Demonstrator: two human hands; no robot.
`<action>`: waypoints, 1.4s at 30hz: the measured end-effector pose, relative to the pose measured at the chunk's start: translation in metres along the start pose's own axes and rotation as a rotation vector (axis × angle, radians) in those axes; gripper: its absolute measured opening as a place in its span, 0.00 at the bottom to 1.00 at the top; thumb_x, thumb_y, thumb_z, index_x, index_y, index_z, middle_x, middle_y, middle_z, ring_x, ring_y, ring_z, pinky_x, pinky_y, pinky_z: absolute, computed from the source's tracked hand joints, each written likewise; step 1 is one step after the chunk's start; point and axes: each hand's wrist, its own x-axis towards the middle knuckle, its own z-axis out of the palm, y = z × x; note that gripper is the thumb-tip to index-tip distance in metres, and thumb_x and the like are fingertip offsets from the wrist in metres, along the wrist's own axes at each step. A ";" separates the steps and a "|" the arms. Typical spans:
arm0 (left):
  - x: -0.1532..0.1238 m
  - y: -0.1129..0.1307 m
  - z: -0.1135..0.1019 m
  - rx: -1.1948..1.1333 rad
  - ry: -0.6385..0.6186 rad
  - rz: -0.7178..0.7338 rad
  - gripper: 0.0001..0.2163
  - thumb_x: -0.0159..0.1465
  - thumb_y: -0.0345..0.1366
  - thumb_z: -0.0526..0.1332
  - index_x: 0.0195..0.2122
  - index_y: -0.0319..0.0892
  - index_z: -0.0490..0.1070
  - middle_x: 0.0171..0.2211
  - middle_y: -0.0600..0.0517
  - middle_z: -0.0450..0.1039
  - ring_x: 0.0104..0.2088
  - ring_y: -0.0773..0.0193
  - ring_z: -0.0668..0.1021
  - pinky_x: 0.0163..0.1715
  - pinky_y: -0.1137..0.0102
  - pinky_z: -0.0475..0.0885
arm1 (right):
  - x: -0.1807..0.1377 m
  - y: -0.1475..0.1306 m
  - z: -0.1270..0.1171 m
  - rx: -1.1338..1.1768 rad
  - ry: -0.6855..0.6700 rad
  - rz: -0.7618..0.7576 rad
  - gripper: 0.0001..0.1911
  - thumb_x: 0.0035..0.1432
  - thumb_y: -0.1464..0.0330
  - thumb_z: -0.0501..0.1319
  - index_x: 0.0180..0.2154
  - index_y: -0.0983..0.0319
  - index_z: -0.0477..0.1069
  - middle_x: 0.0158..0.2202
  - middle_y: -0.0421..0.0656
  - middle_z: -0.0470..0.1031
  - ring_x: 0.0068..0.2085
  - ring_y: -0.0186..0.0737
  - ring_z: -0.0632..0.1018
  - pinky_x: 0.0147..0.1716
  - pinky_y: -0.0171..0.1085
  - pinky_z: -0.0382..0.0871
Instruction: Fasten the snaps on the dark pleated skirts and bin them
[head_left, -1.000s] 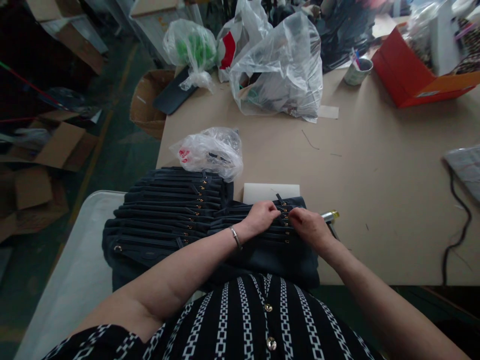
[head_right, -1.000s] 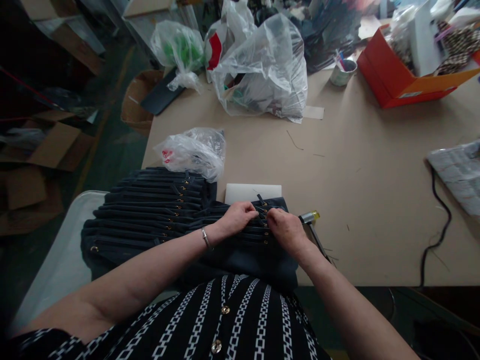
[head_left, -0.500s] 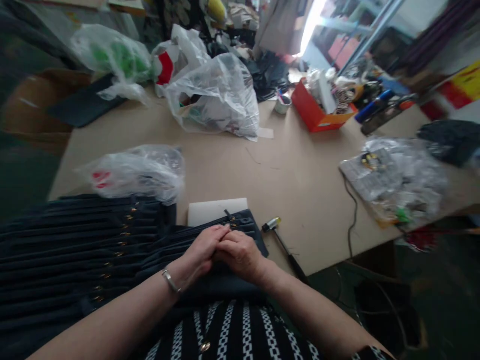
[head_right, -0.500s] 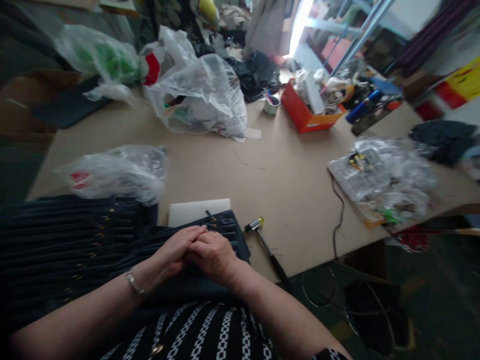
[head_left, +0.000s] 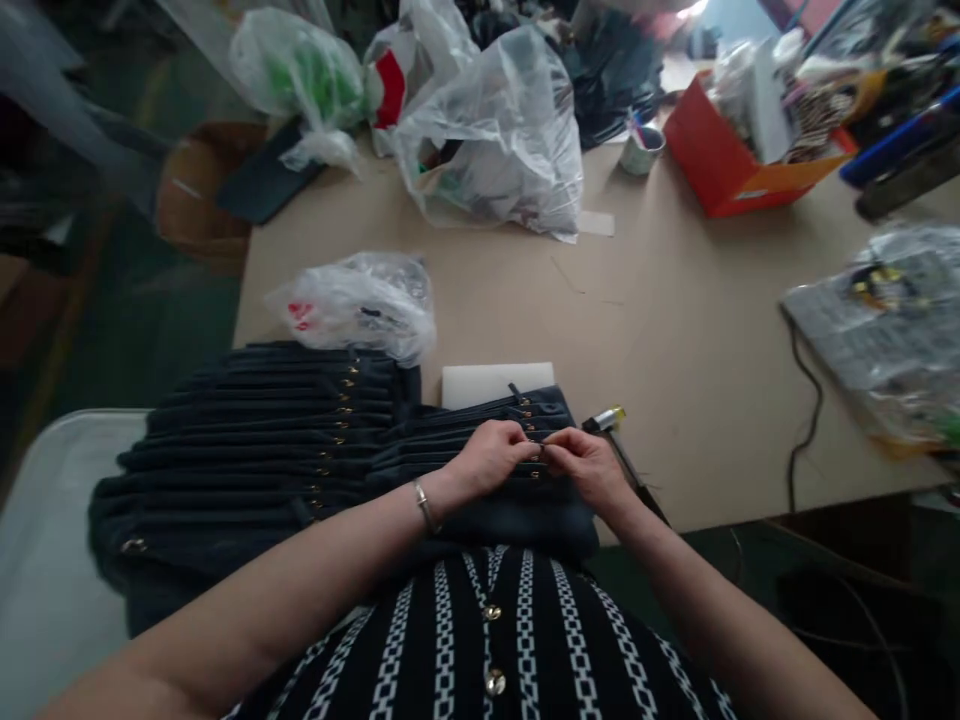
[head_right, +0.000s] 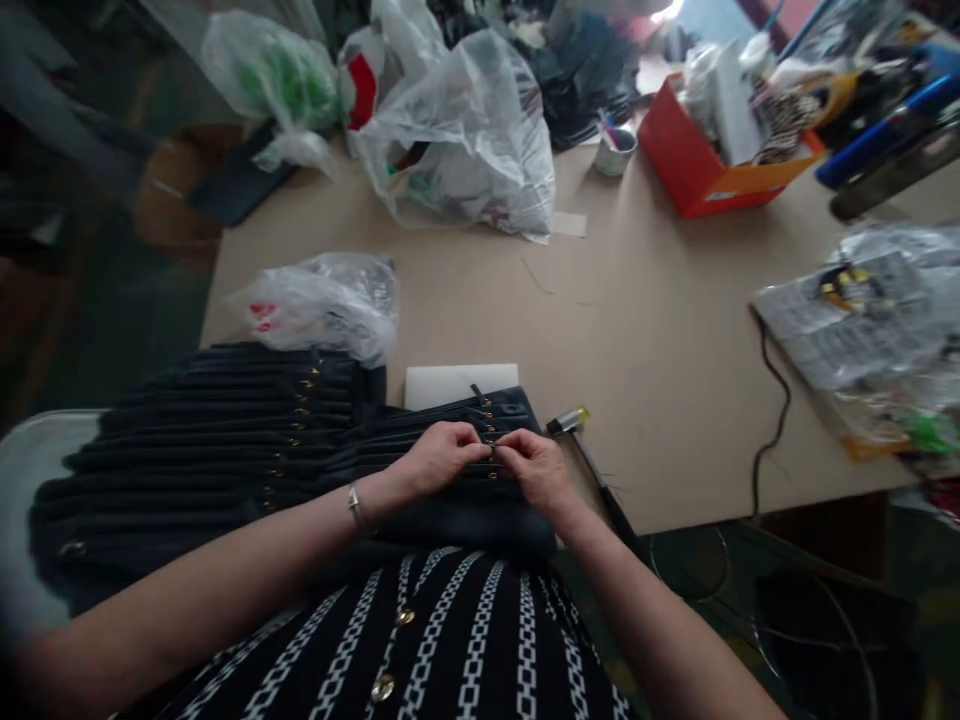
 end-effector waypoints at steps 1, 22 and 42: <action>0.003 -0.003 0.000 0.070 0.011 0.014 0.10 0.54 0.40 0.60 0.22 0.38 0.71 0.20 0.54 0.68 0.23 0.69 0.67 0.23 0.74 0.60 | 0.001 0.005 -0.004 -0.074 -0.017 -0.001 0.09 0.50 0.63 0.61 0.30 0.62 0.73 0.24 0.38 0.73 0.25 0.34 0.72 0.27 0.33 0.66; 0.007 -0.022 0.015 0.535 0.017 0.034 0.11 0.61 0.41 0.54 0.31 0.42 0.73 0.31 0.47 0.76 0.34 0.57 0.77 0.35 0.66 0.70 | 0.016 0.030 -0.002 -0.885 -0.122 -0.172 0.07 0.54 0.74 0.55 0.31 0.60 0.71 0.32 0.43 0.75 0.34 0.38 0.74 0.33 0.33 0.62; 0.001 -0.021 0.008 0.646 0.068 -0.043 0.11 0.61 0.40 0.53 0.32 0.42 0.72 0.31 0.47 0.75 0.34 0.58 0.76 0.33 0.68 0.70 | 0.027 0.028 -0.001 -0.837 -0.120 -0.076 0.03 0.51 0.71 0.57 0.28 0.59 0.63 0.23 0.36 0.70 0.26 0.34 0.70 0.26 0.31 0.57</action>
